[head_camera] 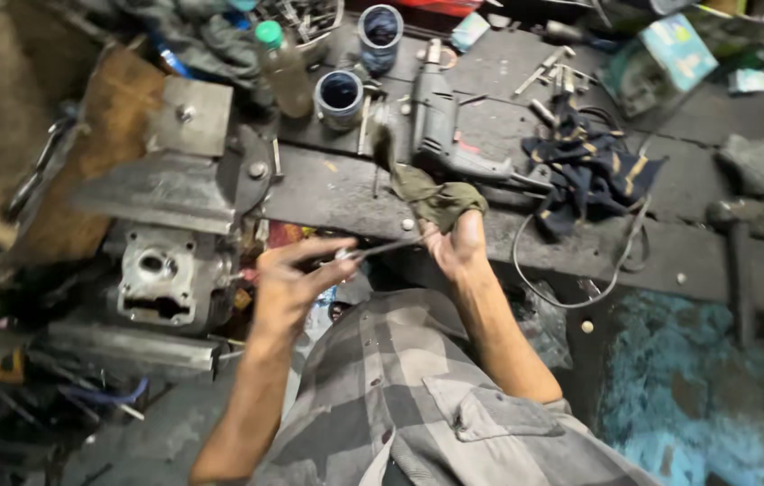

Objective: The person cleans a small engine cylinder head clamped in a bench vise. They wipe the part with rags, scrape and rub the gasket surface by hand, turn the head over to clean other sides, handle small fasteners from the bench, and pour liquid from a plastic bottle onto the part while continuing to wipe it.

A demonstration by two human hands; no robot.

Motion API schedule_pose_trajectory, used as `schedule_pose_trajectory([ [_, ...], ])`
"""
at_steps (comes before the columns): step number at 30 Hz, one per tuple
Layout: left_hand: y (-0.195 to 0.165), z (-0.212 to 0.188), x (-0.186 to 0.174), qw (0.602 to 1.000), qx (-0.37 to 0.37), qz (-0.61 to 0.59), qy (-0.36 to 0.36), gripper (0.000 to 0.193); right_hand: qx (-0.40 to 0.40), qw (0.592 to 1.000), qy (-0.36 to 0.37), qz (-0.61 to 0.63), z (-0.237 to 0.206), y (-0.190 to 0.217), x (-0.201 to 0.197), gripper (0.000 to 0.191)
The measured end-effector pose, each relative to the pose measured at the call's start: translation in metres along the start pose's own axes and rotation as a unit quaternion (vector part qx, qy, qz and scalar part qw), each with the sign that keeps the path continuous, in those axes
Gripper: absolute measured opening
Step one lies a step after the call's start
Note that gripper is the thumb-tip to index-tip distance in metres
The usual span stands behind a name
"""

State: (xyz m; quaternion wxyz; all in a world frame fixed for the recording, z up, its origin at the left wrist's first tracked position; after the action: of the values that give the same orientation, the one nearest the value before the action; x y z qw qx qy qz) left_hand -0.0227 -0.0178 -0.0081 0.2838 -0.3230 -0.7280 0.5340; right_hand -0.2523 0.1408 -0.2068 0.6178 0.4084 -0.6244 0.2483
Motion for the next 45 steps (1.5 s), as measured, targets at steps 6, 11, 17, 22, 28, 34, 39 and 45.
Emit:
schedule_pose_trajectory([
  [6,0.040,0.033,0.020,0.998,0.007,-0.070,-0.007,0.032,-0.015,0.993,-0.114,-0.007,-0.018,-0.067,0.120,0.030],
  [11,0.031,0.030,0.023,0.999,0.032,-0.034,-0.024,0.025,-0.055,0.988,0.022,-0.139,-0.046,-0.086,0.191,0.063],
  [17,0.010,0.028,0.022,0.991,0.130,-0.014,0.003,0.027,-0.059,0.982,-0.055,-0.173,-0.018,-0.068,0.130,0.044],
  [22,-0.012,0.015,0.008,0.909,0.264,0.298,-0.120,0.030,-0.177,0.964,-0.021,-0.199,0.011,-0.018,0.102,0.022],
  [28,-0.001,0.021,-0.015,0.962,0.167,0.190,-0.098,0.030,-0.080,0.971,-0.100,-0.201,0.018,-0.040,0.152,0.063],
  [34,0.021,0.014,-0.002,0.996,0.063,-0.022,-0.066,0.028,-0.078,0.925,0.075,-0.364,-0.006,-0.089,0.157,0.044],
  [39,0.005,-0.023,-0.001,0.962,0.210,0.113,-0.134,0.023,0.000,0.971,-0.010,-0.239,-0.014,-0.089,0.139,0.019],
  [45,-0.004,-0.078,-0.031,0.874,0.281,0.301,-0.257,0.028,-0.081,0.983,-0.074,-0.145,0.002,-0.024,0.191,0.015],
])
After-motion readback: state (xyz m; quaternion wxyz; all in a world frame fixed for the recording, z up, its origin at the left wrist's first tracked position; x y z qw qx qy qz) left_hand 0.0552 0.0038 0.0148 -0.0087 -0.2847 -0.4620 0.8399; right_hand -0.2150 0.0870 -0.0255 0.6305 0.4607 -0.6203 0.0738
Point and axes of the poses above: each hand's wrist, its own z-axis towards the middle knuckle, its own x-axis out of the palm, y = z × x, the point moved 3 cm from there along z, towards the middle knuckle, and after that the axes turned 4 degrees about z, right-handed, at the moved point
